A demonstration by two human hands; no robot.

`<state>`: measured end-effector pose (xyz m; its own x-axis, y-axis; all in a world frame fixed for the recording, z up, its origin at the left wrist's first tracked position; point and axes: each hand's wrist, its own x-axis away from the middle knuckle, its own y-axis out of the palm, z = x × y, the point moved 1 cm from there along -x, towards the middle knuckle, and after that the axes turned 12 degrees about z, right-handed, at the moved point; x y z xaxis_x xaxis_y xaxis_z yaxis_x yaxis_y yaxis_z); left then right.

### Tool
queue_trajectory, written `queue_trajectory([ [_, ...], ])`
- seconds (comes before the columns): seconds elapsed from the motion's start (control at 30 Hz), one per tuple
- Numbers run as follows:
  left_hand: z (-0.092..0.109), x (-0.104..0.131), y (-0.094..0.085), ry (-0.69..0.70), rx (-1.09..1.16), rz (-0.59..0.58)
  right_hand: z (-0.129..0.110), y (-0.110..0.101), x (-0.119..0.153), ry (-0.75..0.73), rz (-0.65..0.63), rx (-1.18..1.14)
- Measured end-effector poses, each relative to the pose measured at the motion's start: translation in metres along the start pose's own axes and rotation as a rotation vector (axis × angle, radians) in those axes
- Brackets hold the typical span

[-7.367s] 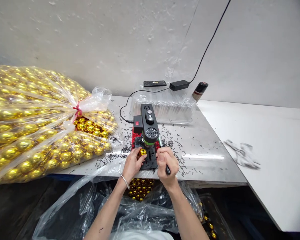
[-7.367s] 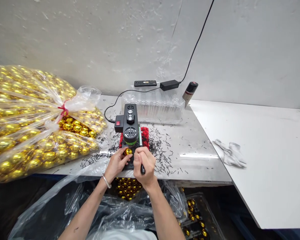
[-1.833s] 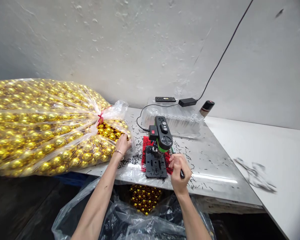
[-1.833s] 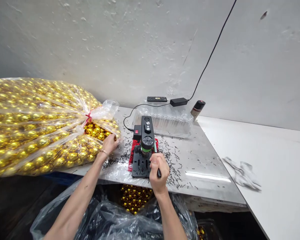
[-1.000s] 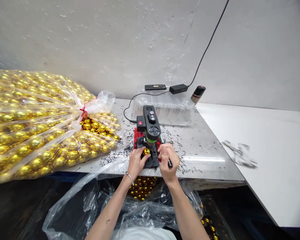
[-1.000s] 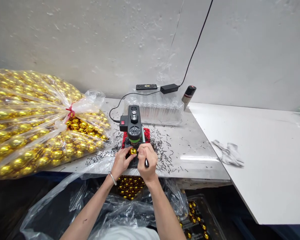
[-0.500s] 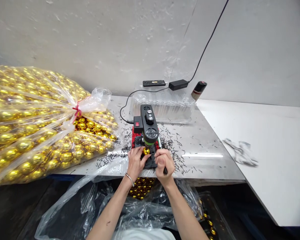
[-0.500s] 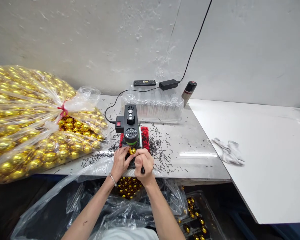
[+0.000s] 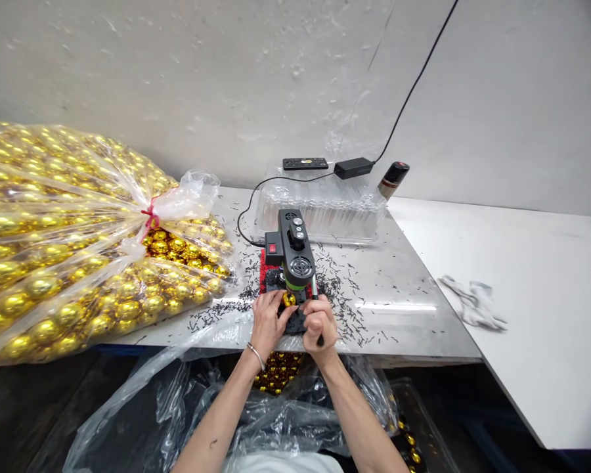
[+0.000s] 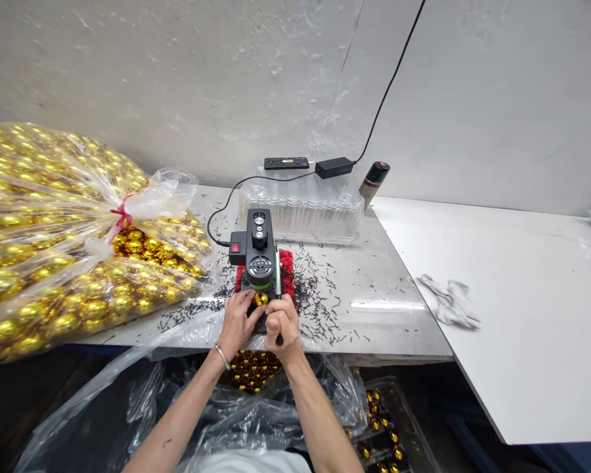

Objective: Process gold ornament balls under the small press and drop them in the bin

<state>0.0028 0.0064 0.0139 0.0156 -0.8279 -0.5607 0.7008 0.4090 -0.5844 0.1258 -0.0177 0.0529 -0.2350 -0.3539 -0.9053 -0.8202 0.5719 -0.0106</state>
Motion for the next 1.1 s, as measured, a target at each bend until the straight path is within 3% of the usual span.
queue_trajectory([
  [0.13, -0.002, -0.001, 0.003, 0.007, 0.007, 0.015, -0.005, 0.000, -0.009, 0.002, 0.016, -0.013],
  [0.3, -0.001, -0.003, 0.001, -0.013, 0.061, 0.031, -0.027, -0.002, -0.054, 0.124, 0.052, -0.036],
  [0.43, 0.010, 0.022, -0.027, 0.027, 0.112, 0.031, -0.040, -0.001, -0.076, 0.220, 0.014, -0.032],
  [0.57, 0.020, 0.069, -0.059, 0.153, 0.127, -0.128, -0.040, -0.002, -0.068, 0.218, 0.031, -0.041],
  [0.63, 0.016, 0.075, -0.066, 0.162, 0.100, -0.144, -0.038, -0.002, -0.061, 0.217, 0.042, -0.042],
  [0.73, -0.005, 0.043, -0.071, 0.102, -0.013, -0.009, -0.035, -0.001, -0.055, 0.222, 0.057, -0.047],
  [0.83, -0.036, -0.022, -0.075, -0.063, -0.248, 0.141, -0.035, -0.001, -0.054, 0.218, 0.067, -0.049],
  [0.97, -0.069, -0.089, -0.070, -0.228, -0.425, -0.010, -0.034, 0.000, -0.054, 0.208, 0.068, -0.042],
  [1.1, -0.080, -0.102, -0.065, -0.248, -0.398, -0.078, -0.035, -0.001, -0.053, 0.189, 0.052, -0.045],
])
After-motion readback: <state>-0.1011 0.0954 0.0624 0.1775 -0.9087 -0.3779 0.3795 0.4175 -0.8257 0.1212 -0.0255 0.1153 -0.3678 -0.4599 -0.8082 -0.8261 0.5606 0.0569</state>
